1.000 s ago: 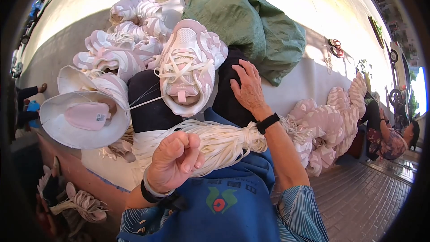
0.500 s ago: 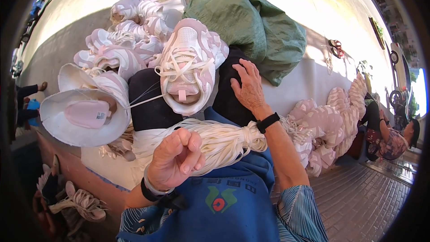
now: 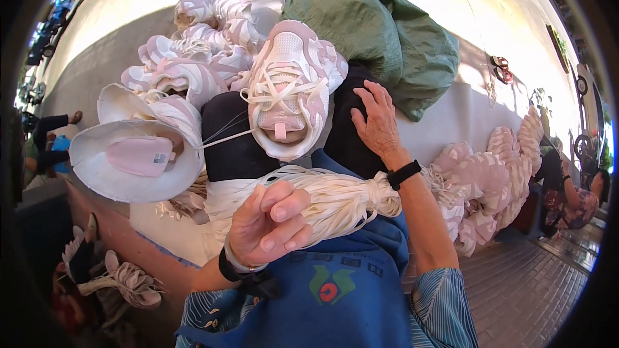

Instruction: Lacing a pair of pink and white sneakers.

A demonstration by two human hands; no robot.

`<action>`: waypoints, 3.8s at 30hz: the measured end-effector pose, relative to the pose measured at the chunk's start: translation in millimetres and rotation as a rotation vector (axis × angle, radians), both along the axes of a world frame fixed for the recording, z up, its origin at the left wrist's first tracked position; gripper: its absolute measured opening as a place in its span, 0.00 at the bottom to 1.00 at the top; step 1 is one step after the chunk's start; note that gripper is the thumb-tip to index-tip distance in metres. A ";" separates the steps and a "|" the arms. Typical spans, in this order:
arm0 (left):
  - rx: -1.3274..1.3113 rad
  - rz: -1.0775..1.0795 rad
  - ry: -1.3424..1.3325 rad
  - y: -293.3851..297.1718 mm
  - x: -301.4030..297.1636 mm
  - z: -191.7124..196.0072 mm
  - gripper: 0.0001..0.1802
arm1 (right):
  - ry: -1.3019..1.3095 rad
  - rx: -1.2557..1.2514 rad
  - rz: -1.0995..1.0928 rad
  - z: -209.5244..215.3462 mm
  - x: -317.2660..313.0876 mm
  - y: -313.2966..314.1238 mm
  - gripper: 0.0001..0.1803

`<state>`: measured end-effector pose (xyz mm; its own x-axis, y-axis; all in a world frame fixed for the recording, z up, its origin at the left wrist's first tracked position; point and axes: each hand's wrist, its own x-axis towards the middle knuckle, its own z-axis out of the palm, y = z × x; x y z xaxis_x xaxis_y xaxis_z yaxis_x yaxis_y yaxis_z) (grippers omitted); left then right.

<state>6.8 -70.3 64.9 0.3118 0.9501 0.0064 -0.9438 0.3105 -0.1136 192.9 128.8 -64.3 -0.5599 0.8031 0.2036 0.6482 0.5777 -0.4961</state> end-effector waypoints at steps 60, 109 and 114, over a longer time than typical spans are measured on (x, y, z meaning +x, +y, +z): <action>0.299 -0.016 2.230 7.3 -46.1 28.2 0.10 | 0.801 -1.246 -0.011 122.8 -62.3 -27.8 0.22; -0.147 1.972 2.032 -104.9 -132.2 28.7 0.29 | 0.316 -0.356 0.895 83.2 -245.6 -214.5 0.35; 0.140 0.662 2.921 -54.4 -127.4 44.5 0.24 | 0.600 -0.448 0.963 68.0 -229.7 -217.4 0.25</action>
<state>-120.7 -124.7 109.4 -0.2500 0.8946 0.3705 0.9303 0.1159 0.3479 -36.8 -88.6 3.7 -0.8773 0.1768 0.4463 -0.3515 0.3964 -0.8481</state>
